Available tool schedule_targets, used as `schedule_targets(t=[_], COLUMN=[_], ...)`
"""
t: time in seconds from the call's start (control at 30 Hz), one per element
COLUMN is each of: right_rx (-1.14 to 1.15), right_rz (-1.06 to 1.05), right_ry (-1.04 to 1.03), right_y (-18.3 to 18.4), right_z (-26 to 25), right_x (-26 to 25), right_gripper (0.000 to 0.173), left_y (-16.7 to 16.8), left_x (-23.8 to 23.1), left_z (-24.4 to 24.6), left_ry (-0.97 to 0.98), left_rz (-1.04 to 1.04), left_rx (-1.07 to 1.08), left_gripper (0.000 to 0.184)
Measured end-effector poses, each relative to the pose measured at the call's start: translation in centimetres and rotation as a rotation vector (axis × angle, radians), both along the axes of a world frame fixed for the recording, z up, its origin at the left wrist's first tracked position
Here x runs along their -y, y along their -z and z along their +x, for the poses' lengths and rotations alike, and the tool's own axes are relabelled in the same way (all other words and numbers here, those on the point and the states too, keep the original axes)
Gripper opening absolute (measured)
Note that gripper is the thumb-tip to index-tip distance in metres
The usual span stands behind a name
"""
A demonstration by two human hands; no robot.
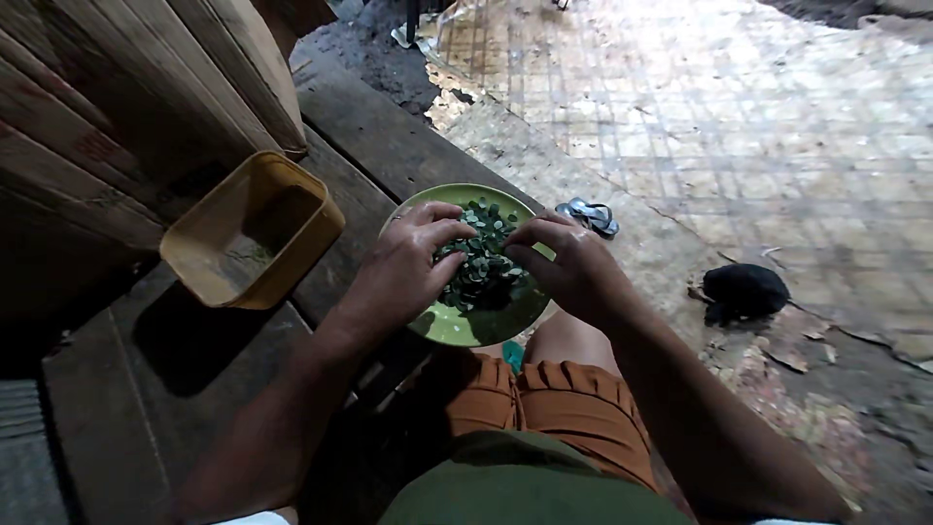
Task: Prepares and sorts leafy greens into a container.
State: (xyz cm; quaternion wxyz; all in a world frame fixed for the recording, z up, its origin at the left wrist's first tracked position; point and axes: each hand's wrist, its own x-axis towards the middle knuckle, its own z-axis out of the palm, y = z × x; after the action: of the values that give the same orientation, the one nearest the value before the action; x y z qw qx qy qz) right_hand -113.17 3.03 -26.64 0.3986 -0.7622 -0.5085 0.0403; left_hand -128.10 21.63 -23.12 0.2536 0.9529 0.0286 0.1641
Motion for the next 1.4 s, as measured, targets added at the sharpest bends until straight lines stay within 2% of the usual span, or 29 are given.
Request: schedule_targets(t=[0.13,0.33,0.47,0.53,0.6,0.8,0.87,1.03,1.1,1.17,1.27,1.4], right_rx=[-0.061,-0.09,-0.12,-0.104,-0.062,0.02,0.03,0.029,0.07,0.095,0.105,0.06], right_rz=[0.022,0.037,0.069,0.076,0.082,0.033,-0.049,-0.228,-0.287,-0.298,-0.149,-0.104], right_ry=[-0.053,-0.105,-0.123,-0.124,-0.097,-0.068,-0.128,-0.211,-0.247,-0.268,-0.236,-0.107], right_y=[0.0,-0.1,0.0,0.2,0.0,-0.2,-0.3,-1.2,-1.8,-2.2,-1.7,-1.7], right_z=[-0.2,-0.2,-0.2,-0.5,-0.7,0.5,0.9,0.3,-0.3,-0.5,0.8,1.4], right_x=[0.2,0.0,-0.2,-0.4,-0.7,-0.9,-1.0,-2.7,-3.5,-3.9,-3.2,-1.6], right_gripper=[0.011,0.01,0.021,0.02,0.013,0.016,0.024,0.063,0.069,0.066,0.051,0.036], left_y=[1.0,1.9,1.8,1.7,1.5,-1.3,-3.0,-5.3,-5.6,-5.6,-5.6,-3.6], left_x=[0.6,1.0,0.9,1.0,1.0,-1.9,-3.9,-7.3,-8.1,-8.7,-7.9,-5.6], left_z=[0.5,0.8,0.7,0.7,0.6,-0.4,-1.6,-4.5,-5.1,-5.4,-5.1,-3.2], left_ry=[0.018,0.038,0.013,0.009,-0.009,-0.158,-0.263,-0.558,-0.634,-0.665,-0.55,-0.163], left_rz=[0.003,0.006,-0.018,-0.059,-0.079,0.016,0.114,0.301,0.329,0.346,0.3,0.2], left_rx=[0.041,0.082,0.08,0.09,0.105,0.15,0.093,-0.05,-0.094,-0.102,-0.075,-0.163], left_gripper=[0.026,0.012,0.011,0.01,0.009,0.015,0.021,0.035,0.037,0.038,0.033,0.02])
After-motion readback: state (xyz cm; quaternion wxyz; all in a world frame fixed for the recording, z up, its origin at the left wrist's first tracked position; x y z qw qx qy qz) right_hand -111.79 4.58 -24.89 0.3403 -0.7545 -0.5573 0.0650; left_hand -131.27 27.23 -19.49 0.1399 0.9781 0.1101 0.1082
